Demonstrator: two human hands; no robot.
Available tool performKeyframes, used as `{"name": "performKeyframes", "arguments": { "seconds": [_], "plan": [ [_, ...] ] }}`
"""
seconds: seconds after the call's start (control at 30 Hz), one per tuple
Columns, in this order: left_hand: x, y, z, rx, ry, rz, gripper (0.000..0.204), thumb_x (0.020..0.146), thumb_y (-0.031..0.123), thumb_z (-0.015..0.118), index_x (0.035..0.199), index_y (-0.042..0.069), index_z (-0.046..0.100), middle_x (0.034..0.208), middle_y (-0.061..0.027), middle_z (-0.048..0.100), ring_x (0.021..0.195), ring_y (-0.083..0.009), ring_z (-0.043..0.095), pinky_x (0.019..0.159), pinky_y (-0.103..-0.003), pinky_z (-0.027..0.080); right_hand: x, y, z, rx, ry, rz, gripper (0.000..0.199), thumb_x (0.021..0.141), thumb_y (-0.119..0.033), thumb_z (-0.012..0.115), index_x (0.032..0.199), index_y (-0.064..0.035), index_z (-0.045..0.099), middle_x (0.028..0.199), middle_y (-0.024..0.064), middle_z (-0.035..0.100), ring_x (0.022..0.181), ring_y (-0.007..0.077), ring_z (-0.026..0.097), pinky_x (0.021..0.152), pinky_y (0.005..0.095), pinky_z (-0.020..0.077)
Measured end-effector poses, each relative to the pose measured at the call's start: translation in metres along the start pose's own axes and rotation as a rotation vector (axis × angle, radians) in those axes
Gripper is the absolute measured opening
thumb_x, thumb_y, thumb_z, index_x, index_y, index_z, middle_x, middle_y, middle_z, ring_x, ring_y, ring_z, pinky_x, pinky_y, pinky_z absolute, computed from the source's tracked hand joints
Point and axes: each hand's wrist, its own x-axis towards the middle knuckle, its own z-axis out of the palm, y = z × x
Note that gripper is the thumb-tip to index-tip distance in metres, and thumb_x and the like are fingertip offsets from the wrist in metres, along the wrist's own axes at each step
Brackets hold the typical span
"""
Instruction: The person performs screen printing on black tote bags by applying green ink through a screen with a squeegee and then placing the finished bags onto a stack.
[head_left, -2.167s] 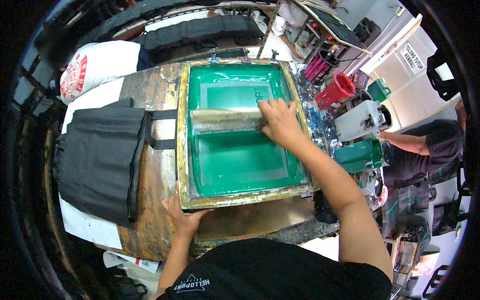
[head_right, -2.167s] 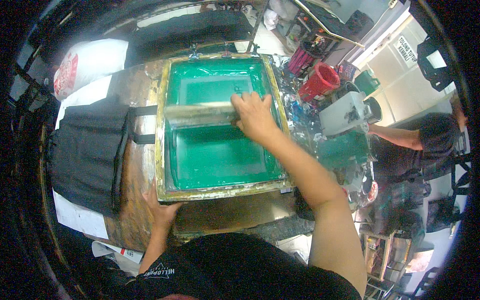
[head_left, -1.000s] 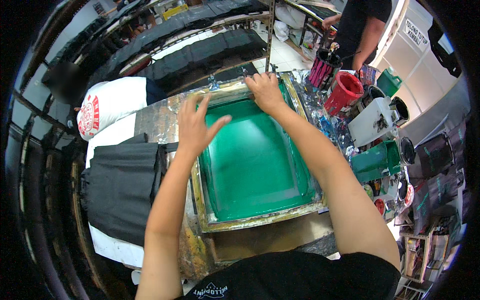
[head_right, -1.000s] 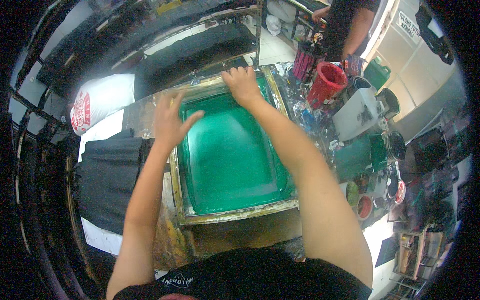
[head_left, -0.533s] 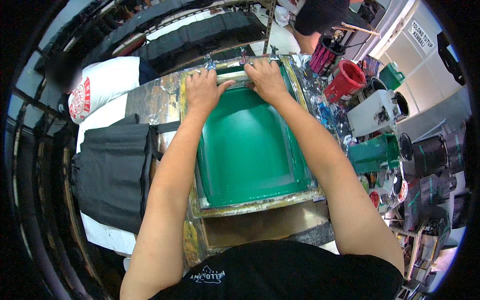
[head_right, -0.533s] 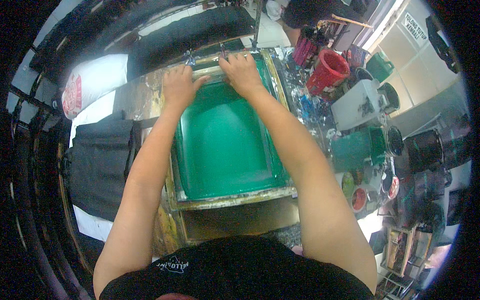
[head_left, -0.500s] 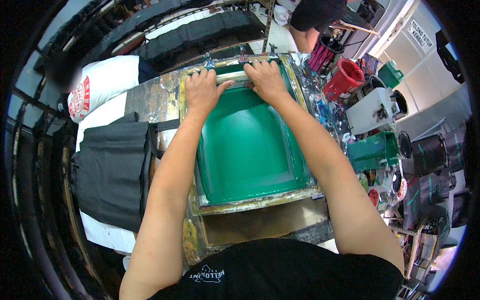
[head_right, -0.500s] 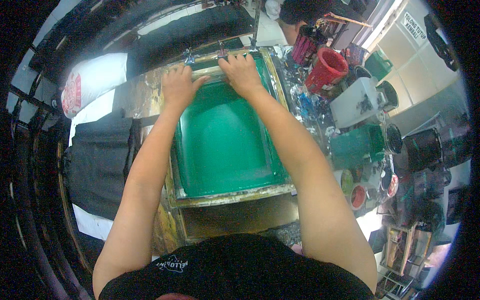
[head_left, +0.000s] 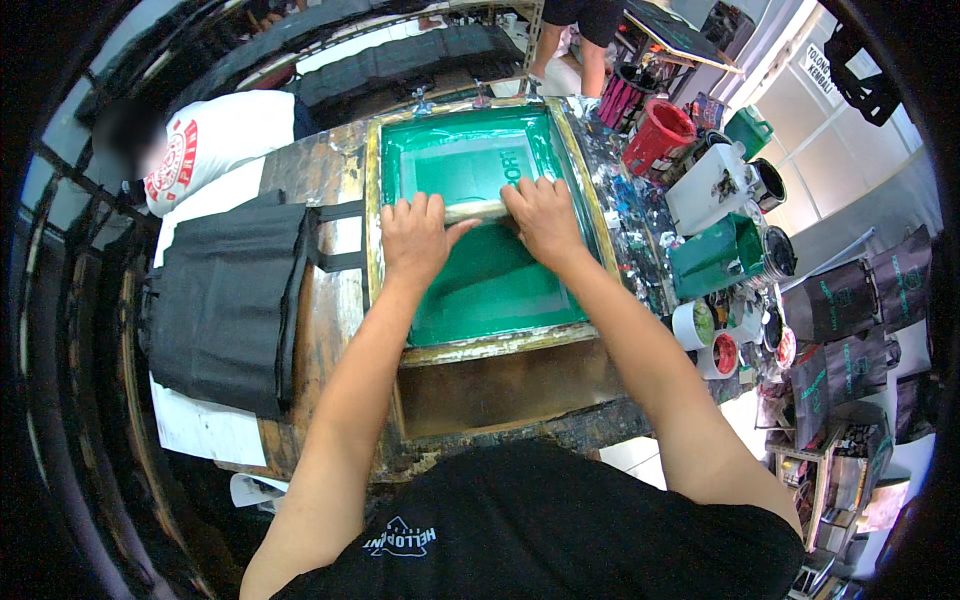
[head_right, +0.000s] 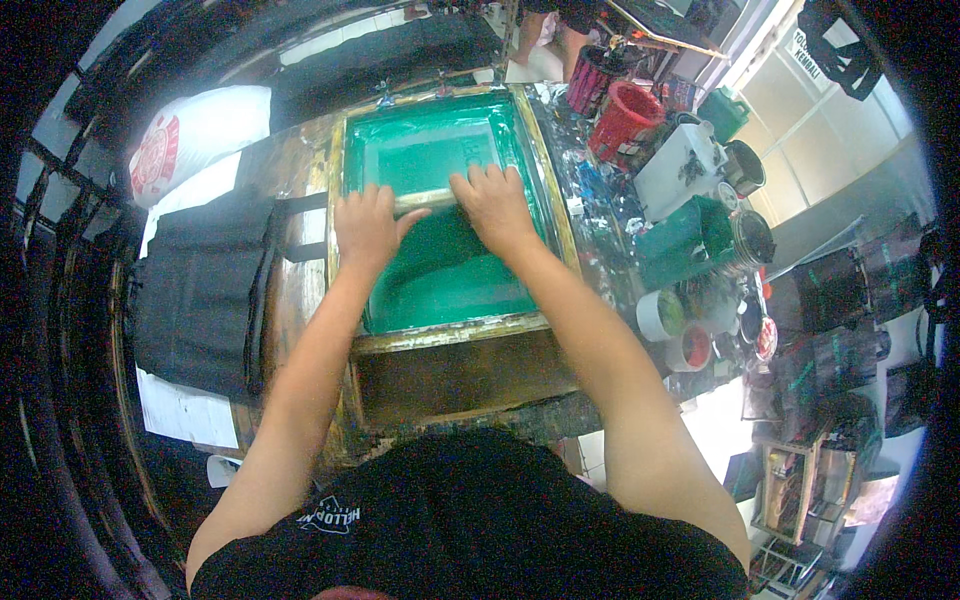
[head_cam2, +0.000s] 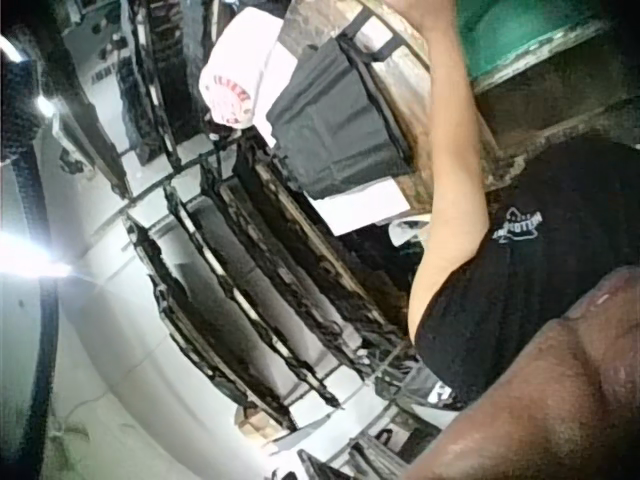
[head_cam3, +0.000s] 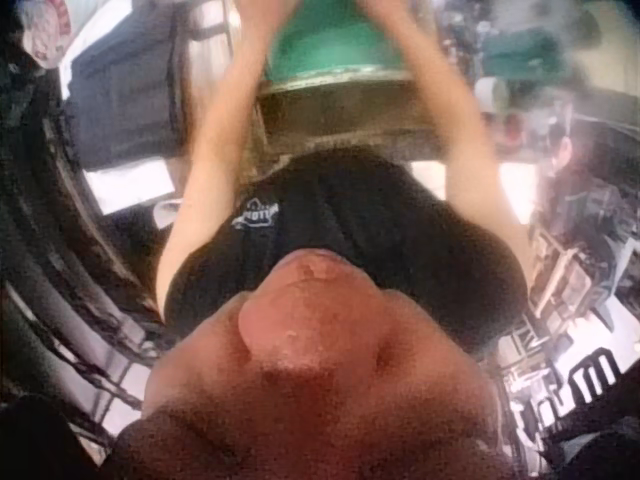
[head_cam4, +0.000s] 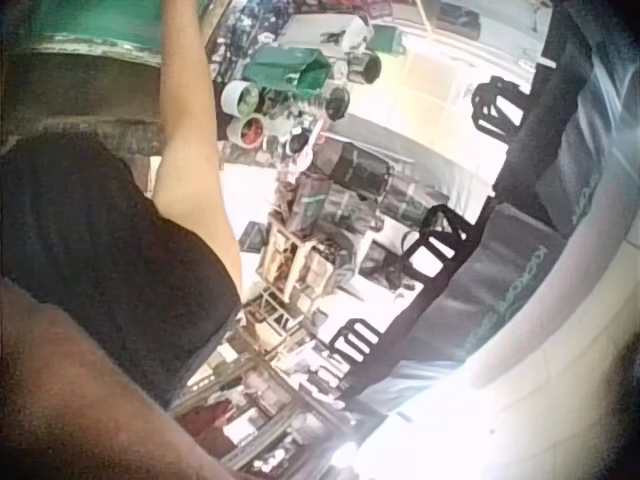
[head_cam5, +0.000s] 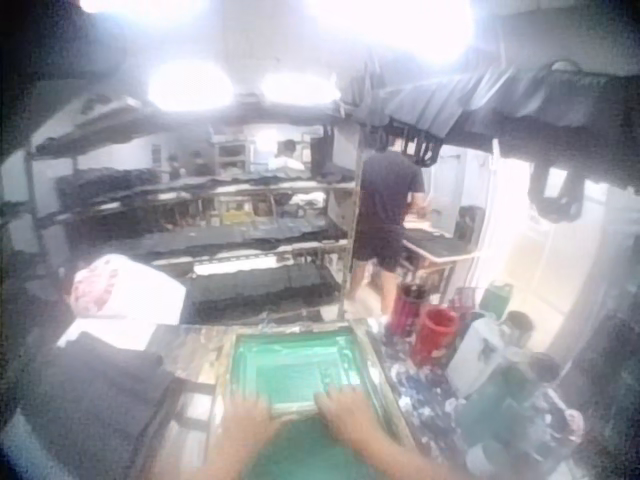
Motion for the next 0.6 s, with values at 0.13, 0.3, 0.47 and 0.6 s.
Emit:
{"name": "performKeyframes", "arguments": {
  "seconds": [0.13,0.3,0.47,0.6],
  "plan": [
    [-0.032,0.019,-0.036,-0.046,-0.029,-0.009,0.060,0.084,0.070,0.073,0.081,0.012,0.061,0.080,-0.0052,0.057,0.074,-0.0254,0.057,0.072,-0.041,0.041,-0.037,-0.019,-0.028,0.022,-0.004,-0.007,0.018,0.089,-0.012,0.064,0.107,-0.0161,0.064,0.093,0.0055,0.063,0.092,0.0258,0.063,0.081,0.0441,0.0442],
    [-0.067,0.040,-0.077,-0.072,-0.038,-0.002,0.059,0.083,0.069,0.075,0.078,0.012,0.057,0.077,-0.0050,0.051,0.071,-0.0252,0.053,0.069,-0.041,0.039,-0.077,-0.041,-0.064,0.050,-0.052,-0.001,0.015,0.089,-0.012,0.064,0.103,-0.0156,0.062,0.094,0.0052,0.060,0.092,0.0261,0.060,0.080,0.0438,0.0428],
    [-0.100,0.057,-0.106,-0.105,-0.045,-0.010,0.059,0.084,0.068,0.075,0.079,0.012,0.057,0.078,-0.0058,0.051,0.072,-0.0256,0.051,0.069,-0.041,0.038,-0.113,-0.058,-0.089,0.054,-0.100,0.007,0.022,0.085,-0.012,0.069,0.106,-0.0151,0.064,0.093,0.0050,0.058,0.093,0.0265,0.059,0.081,0.0429,0.0412],
    [-0.105,0.058,-0.107,-0.168,-0.101,-0.037,0.061,0.084,0.068,0.076,0.090,0.008,0.064,0.086,-0.0073,0.056,0.081,-0.0277,0.055,0.075,-0.043,0.040,-0.117,-0.057,-0.091,0.047,-0.146,0.011,0.039,0.077,-0.012,0.081,0.113,-0.0134,0.065,0.098,0.0061,0.058,0.097,0.0272,0.057,0.085,0.0433,0.0406]
  ]
}}
